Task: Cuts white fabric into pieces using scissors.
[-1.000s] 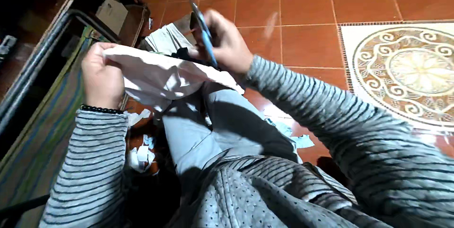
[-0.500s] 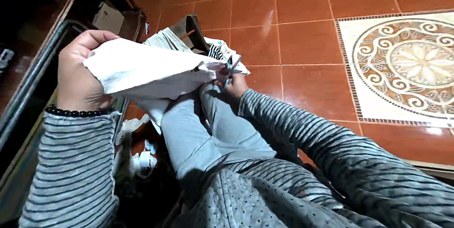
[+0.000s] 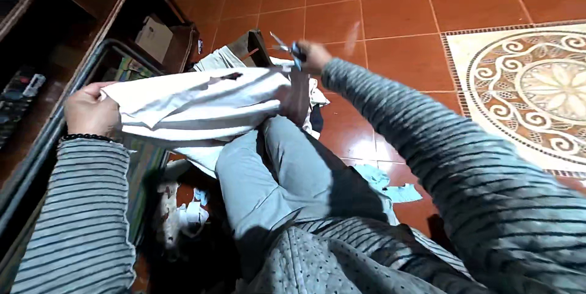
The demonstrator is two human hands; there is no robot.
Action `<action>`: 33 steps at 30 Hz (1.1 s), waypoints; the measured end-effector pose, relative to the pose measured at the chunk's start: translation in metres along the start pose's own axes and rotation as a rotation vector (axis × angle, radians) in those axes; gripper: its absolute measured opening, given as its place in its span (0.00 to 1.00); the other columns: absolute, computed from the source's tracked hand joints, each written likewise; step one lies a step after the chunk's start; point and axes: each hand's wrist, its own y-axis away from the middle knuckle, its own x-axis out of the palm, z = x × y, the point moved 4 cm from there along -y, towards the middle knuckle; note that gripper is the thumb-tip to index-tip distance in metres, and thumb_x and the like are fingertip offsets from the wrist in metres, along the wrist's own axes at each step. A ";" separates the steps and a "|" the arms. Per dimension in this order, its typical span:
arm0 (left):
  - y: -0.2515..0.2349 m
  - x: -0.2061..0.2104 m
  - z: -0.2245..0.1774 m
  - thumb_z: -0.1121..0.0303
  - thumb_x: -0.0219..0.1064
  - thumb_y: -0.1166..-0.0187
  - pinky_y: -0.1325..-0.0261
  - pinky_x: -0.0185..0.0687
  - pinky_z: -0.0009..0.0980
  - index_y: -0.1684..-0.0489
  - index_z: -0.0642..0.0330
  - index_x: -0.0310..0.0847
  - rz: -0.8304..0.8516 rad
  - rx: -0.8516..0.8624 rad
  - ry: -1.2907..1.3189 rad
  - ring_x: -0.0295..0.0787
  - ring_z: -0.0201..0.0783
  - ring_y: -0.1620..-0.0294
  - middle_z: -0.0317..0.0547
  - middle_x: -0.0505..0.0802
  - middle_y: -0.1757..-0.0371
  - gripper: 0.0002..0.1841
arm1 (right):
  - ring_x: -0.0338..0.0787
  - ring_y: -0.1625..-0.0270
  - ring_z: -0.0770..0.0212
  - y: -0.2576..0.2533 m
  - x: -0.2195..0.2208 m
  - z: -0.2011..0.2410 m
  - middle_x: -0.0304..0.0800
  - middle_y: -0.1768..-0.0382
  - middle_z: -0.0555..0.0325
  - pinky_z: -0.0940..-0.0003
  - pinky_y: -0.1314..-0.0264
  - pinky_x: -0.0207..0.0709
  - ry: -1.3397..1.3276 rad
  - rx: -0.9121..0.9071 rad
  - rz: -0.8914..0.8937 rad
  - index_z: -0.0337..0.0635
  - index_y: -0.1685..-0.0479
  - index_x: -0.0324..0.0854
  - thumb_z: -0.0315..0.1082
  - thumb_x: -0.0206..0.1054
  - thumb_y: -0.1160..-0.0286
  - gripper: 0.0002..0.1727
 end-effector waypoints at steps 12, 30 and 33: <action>0.095 -0.020 0.118 0.74 0.66 0.25 0.45 0.82 0.21 0.44 0.74 0.77 -0.032 0.145 0.150 0.82 0.16 0.55 0.42 0.88 0.52 0.15 | 0.91 0.49 0.39 0.043 0.003 0.035 0.90 0.52 0.35 0.39 0.42 0.83 -0.002 -0.274 -0.172 0.28 0.39 0.79 0.17 0.75 0.45 0.27; 0.236 0.126 0.092 0.79 0.63 0.21 0.33 0.77 0.64 0.45 0.61 0.92 1.361 0.360 -0.400 0.87 0.66 0.38 0.65 0.92 0.44 0.14 | 0.88 0.44 0.48 0.246 0.072 -0.081 0.79 0.38 0.33 0.56 0.45 0.87 -0.245 0.261 0.124 0.25 0.47 0.81 0.36 0.82 0.41 0.27; 0.233 0.151 0.052 0.72 0.66 0.25 0.39 0.84 0.55 0.49 0.59 0.92 0.851 0.523 -0.018 0.91 0.54 0.46 0.55 0.94 0.49 0.12 | 0.87 0.49 0.57 0.256 0.061 -0.076 0.81 0.43 0.40 0.62 0.49 0.85 -0.256 0.223 0.112 0.28 0.55 0.81 0.40 0.79 0.37 0.23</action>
